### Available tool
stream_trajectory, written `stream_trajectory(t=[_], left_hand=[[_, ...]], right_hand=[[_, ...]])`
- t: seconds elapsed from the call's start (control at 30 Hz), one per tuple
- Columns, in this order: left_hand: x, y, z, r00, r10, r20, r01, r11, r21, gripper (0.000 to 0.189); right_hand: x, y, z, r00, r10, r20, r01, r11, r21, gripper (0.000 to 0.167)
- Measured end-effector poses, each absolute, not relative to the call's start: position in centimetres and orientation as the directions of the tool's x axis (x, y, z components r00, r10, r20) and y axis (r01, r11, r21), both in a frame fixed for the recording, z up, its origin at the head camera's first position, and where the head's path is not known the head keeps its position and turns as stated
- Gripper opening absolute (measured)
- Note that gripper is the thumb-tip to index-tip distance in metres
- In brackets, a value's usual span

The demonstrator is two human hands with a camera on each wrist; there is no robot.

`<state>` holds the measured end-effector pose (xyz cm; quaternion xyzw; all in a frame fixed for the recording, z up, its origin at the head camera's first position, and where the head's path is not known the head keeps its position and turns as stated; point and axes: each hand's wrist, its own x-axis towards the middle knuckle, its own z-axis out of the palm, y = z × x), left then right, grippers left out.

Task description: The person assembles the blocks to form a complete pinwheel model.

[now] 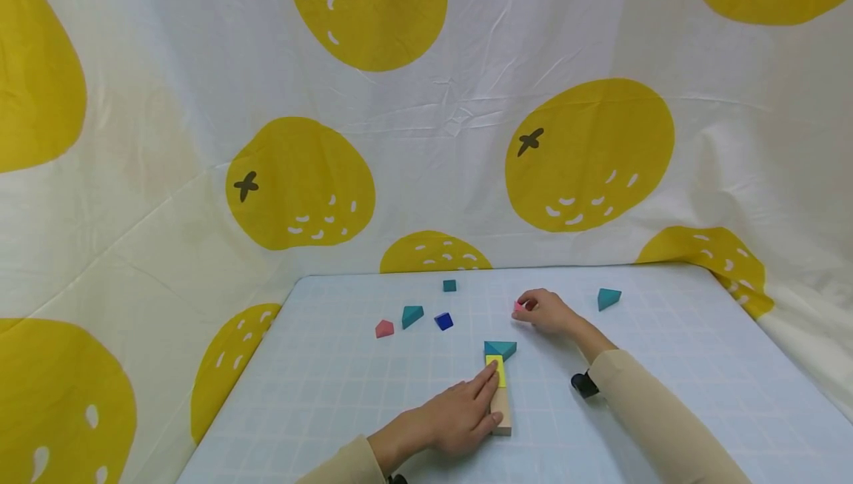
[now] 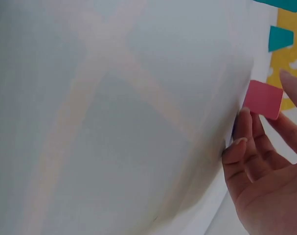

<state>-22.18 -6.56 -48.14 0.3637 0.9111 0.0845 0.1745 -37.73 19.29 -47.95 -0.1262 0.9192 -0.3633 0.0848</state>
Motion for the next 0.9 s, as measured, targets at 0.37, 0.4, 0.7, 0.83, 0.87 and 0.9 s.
stream_trajectory(t=[0.37, 0.4, 0.7, 0.83, 0.87, 0.9], left_hand=[[-22.3, -6.6, -48.1, -0.678, 0.684, -0.269, 0.623, 0.729, 0.284, 0.072], [-22.3, -6.6, -48.2, -0.681, 0.681, -0.270, 0.619, 0.732, 0.285, 0.073], [-22.3, -6.6, -48.3, -0.692, 0.670, -0.269, 0.606, 0.742, 0.287, 0.073], [-22.3, -6.6, -48.3, -0.691, 0.672, -0.267, 0.608, 0.740, 0.287, 0.073], [-22.3, -6.6, -48.3, -0.690, 0.673, -0.266, 0.610, 0.739, 0.287, 0.073], [-22.3, -6.6, -48.3, -0.689, 0.675, -0.264, 0.612, 0.737, 0.287, 0.073]], right_hand=[[-37.2, 18.3, -48.0, -0.947, -0.316, -0.062, -0.182, 0.684, -0.706, 0.022], [-37.1, 18.3, -47.9, -0.943, -0.328, -0.062, -0.189, 0.679, -0.709, 0.022], [-36.7, 17.5, -47.6, -0.889, -0.455, -0.057, -0.275, 0.628, -0.729, 0.022], [-36.3, 17.1, -47.3, -0.867, -0.495, -0.048, -0.311, 0.615, -0.725, 0.022], [-36.2, 17.0, -47.3, -0.863, -0.502, -0.049, -0.316, 0.613, -0.724, 0.022], [-36.2, 16.9, -47.4, -0.861, -0.506, -0.049, -0.319, 0.612, -0.724, 0.022]])
